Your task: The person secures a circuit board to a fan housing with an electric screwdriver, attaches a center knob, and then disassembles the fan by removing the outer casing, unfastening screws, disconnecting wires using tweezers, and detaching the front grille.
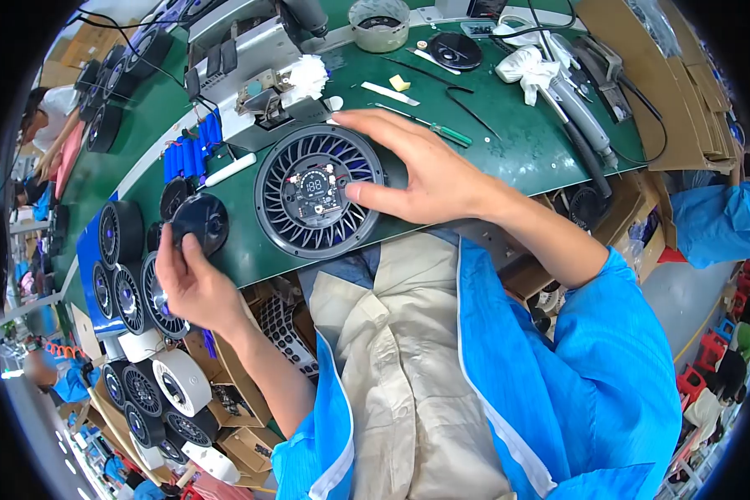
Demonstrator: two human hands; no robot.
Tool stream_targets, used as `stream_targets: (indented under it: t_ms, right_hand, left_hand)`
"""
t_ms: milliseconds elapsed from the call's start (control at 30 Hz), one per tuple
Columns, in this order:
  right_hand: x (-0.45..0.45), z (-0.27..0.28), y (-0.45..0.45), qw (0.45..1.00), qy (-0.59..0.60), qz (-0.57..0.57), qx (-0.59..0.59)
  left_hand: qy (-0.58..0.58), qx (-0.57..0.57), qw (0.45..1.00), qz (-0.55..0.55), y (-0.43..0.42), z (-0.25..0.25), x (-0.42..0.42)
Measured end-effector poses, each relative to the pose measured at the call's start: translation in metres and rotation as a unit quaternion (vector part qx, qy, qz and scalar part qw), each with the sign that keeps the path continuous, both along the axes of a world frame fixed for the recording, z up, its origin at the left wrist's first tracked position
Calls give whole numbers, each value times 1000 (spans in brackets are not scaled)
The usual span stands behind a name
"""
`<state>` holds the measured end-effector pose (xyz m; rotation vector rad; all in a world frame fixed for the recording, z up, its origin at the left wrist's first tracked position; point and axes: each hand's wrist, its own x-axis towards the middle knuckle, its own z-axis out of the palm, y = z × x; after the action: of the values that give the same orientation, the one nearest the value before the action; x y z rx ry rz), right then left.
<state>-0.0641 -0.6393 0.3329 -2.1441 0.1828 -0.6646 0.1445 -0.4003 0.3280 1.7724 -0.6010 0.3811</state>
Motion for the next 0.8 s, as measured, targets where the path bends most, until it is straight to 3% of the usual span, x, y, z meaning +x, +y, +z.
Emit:
stream_targets:
  t_ms: [167,200,267,400,667,800]
  right_hand:
    - [1,35,-1,985,-65,31,-154]
    - [1,42,3,986,-65,31,-153]
    - [3,52,15,974,-78,140,-161]
    - [0,53,35,968,-74,185,-153]
    - [-19,54,32,964,-22,191,-186]
    - [-24,50,28,957,-56,169,-229]
  left_hand:
    - [66,-58,995,-55,7,36,-30]
    - [105,-53,987,-113,9,41,-36]
    - [179,-42,956,-229,9,48,-46]
    - [231,-13,918,-321,4,59,-62]
    - [318,-32,868,-380,-2,49,-78]
    - [319,-45,860,-396,-8,46,-81]
